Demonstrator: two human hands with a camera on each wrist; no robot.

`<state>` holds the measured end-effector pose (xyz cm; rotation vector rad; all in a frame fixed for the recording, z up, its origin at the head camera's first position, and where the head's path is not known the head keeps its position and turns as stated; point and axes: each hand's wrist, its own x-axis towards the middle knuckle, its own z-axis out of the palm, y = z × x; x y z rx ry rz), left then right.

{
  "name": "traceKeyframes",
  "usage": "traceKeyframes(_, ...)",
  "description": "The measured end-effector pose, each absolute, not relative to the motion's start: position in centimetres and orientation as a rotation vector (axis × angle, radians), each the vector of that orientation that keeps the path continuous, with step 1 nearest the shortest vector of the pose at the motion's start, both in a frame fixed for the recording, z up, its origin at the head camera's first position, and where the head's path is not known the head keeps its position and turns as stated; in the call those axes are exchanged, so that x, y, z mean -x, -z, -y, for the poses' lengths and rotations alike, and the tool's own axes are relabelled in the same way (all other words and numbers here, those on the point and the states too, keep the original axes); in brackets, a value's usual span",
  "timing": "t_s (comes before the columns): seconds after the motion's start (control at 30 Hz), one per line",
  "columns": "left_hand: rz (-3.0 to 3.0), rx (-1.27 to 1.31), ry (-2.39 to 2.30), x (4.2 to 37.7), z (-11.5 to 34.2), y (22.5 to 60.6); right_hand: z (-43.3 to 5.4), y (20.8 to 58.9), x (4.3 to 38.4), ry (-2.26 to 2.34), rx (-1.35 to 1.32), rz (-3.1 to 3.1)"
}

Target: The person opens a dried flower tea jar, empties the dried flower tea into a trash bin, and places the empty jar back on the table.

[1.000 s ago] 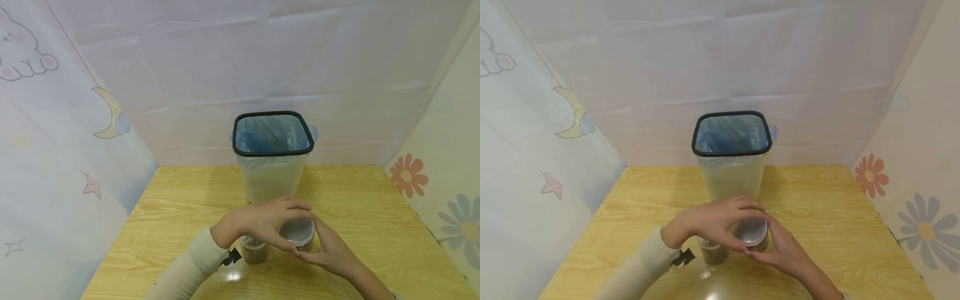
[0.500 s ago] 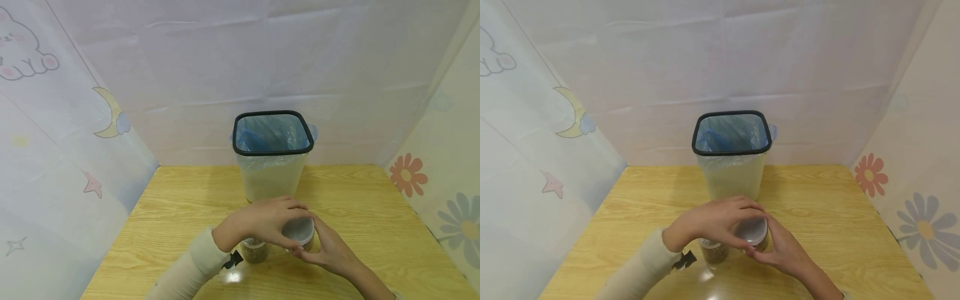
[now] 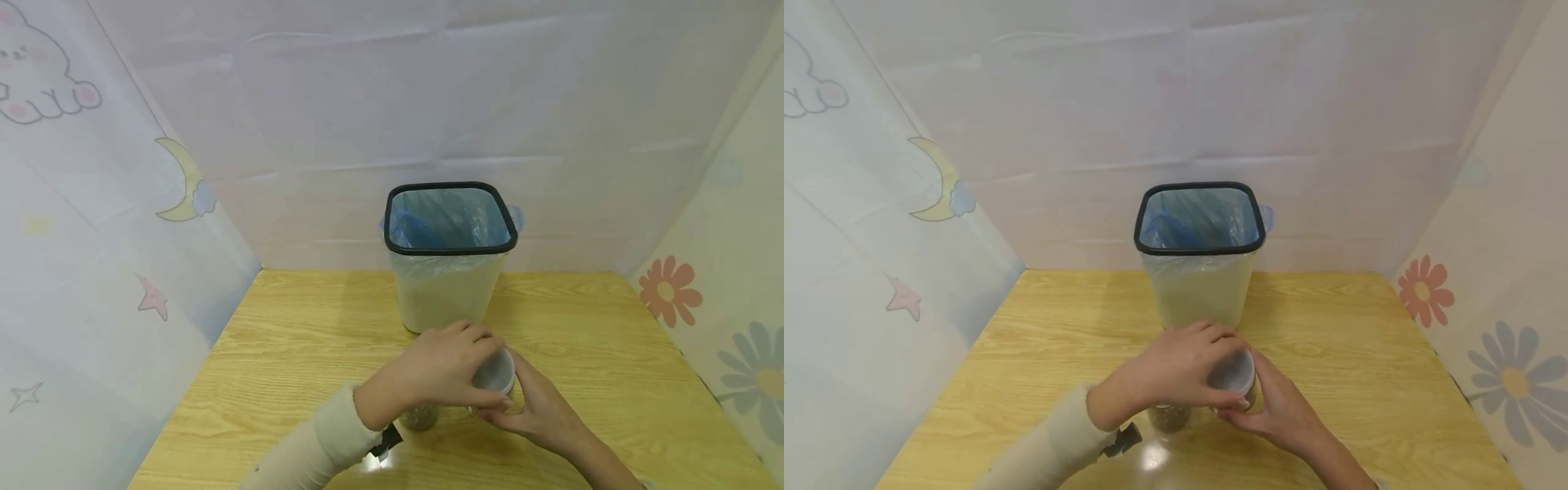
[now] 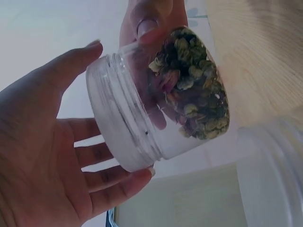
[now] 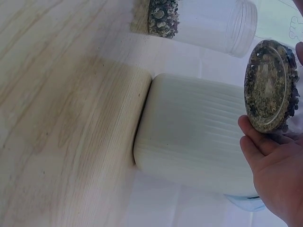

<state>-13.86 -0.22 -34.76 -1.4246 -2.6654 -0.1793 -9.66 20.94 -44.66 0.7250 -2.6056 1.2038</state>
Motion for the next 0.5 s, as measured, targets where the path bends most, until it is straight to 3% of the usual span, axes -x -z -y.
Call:
traceKeyframes(0.3,2.687,1.251,0.168,13.16,-0.44,35.15,-21.09,44.53,9.55,-1.231,-0.693,2.618)
traceKeyframes(0.5,2.637,1.38,0.234,14.01,0.19,34.68,-21.14,44.62,9.59,-1.204,-0.688,2.617)
